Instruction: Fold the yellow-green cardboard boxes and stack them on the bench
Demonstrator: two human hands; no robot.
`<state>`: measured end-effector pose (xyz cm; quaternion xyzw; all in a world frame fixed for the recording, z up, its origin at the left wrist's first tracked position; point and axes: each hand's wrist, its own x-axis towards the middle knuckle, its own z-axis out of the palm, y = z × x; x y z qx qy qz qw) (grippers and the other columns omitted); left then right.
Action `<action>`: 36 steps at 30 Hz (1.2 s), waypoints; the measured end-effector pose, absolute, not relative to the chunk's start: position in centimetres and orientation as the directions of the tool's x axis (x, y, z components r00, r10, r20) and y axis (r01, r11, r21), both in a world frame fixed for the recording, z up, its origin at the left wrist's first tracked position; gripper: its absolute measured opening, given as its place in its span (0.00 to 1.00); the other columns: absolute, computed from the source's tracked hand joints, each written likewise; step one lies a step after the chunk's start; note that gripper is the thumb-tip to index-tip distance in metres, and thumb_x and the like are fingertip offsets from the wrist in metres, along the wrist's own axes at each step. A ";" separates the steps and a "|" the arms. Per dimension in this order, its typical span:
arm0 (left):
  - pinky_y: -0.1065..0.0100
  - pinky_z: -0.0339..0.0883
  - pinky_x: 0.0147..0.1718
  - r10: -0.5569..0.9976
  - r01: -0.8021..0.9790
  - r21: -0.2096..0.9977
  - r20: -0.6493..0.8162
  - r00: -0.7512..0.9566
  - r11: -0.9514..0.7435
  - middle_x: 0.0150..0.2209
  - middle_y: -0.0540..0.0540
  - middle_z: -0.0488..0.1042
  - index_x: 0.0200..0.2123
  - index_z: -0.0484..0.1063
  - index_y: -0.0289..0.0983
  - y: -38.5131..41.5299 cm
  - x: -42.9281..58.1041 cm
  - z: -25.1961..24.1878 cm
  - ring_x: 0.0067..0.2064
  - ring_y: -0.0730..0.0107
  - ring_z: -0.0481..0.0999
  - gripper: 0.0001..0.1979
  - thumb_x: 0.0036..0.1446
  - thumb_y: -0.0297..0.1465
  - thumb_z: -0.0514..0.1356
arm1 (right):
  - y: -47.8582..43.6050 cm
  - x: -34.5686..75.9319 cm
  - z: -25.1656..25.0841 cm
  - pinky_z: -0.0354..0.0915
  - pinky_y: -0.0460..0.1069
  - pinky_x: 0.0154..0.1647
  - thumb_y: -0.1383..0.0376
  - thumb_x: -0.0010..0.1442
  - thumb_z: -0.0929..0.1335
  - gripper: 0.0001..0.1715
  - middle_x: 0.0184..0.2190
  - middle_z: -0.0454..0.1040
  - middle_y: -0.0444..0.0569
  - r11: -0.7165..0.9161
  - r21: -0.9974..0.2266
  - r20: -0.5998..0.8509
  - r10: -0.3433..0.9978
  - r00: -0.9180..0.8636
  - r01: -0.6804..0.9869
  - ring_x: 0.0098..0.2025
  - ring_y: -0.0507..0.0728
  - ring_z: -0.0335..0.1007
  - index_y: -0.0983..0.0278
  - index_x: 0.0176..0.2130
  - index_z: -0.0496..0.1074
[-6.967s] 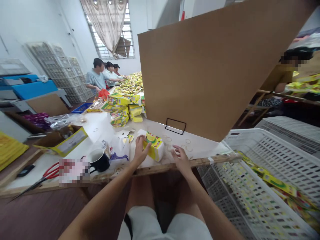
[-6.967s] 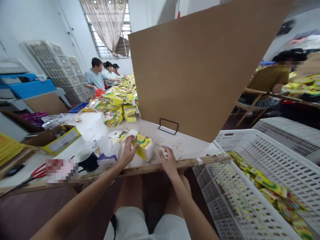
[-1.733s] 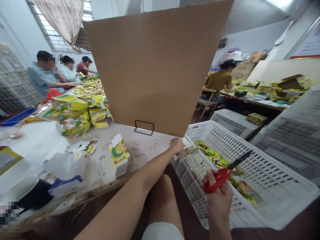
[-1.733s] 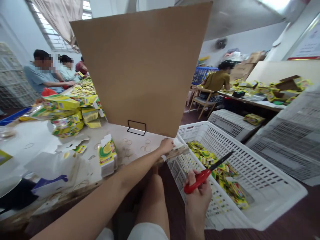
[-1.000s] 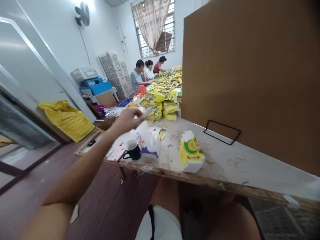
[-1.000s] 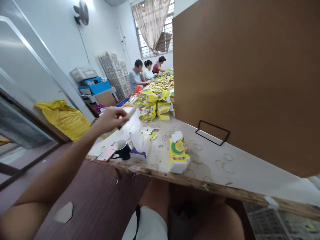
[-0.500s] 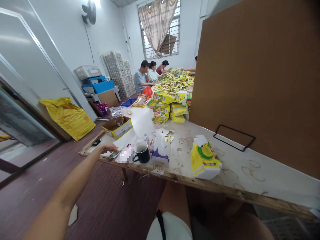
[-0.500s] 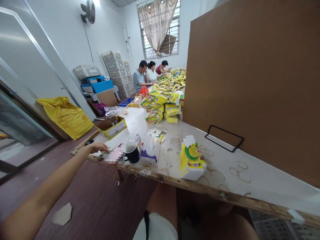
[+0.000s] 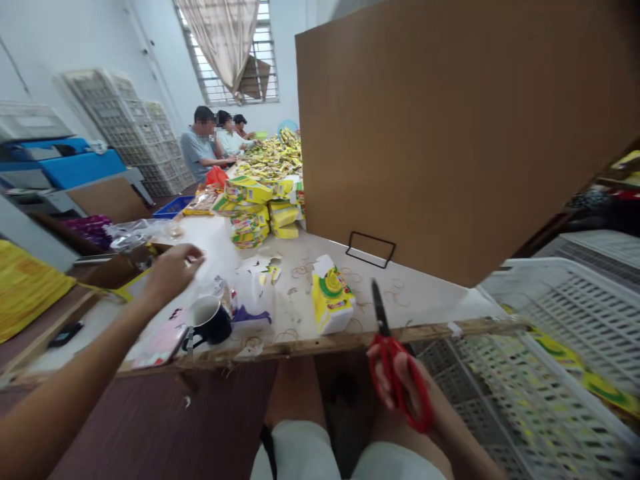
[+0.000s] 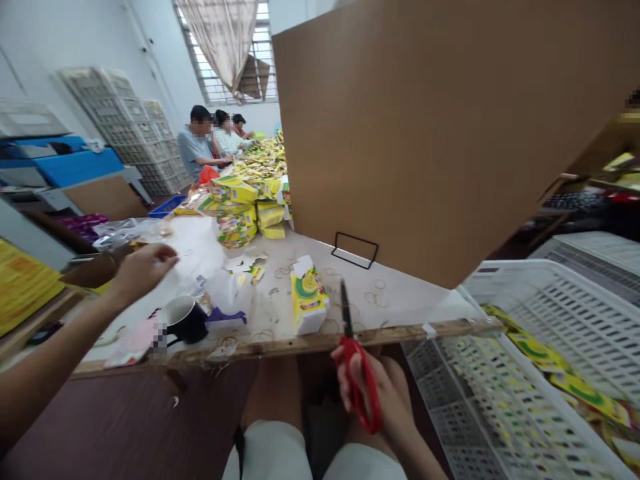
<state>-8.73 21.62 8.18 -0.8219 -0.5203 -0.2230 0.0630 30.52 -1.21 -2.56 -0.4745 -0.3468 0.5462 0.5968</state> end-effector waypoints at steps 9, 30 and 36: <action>0.63 0.62 0.45 0.419 0.389 0.191 0.154 0.895 -0.901 0.40 0.44 0.73 0.39 0.73 0.39 22.8 14.7 3.3 0.45 0.62 0.71 0.07 0.57 0.28 0.57 | -0.8 27.5 0.5 0.56 0.45 0.17 0.34 0.54 0.58 0.38 0.17 0.61 0.39 -0.199 -0.824 -0.133 0.978 -0.159 -0.531 0.14 0.49 0.57 0.65 0.35 0.68; 0.61 0.61 0.41 0.488 0.406 0.333 0.215 0.846 -0.851 0.32 0.44 0.69 0.27 0.66 0.37 23.9 15.8 -0.2 0.38 0.60 0.67 0.09 0.51 0.19 0.51 | 1.1 25.6 -1.5 0.55 0.44 0.17 0.35 0.53 0.62 0.36 0.16 0.64 0.40 -0.294 -0.629 -0.214 0.956 -0.203 -0.720 0.15 0.50 0.59 0.66 0.32 0.69; 0.64 0.63 0.36 0.527 0.395 0.421 0.263 0.808 -0.816 0.31 0.45 0.67 0.27 0.65 0.37 23.3 15.2 0.2 0.36 0.62 0.67 0.06 0.50 0.20 0.53 | 1.9 26.3 -1.1 0.53 0.44 0.17 0.37 0.58 0.59 0.37 0.16 0.65 0.42 -0.375 -0.544 -0.263 0.926 -0.272 -0.750 0.14 0.49 0.60 0.68 0.32 0.70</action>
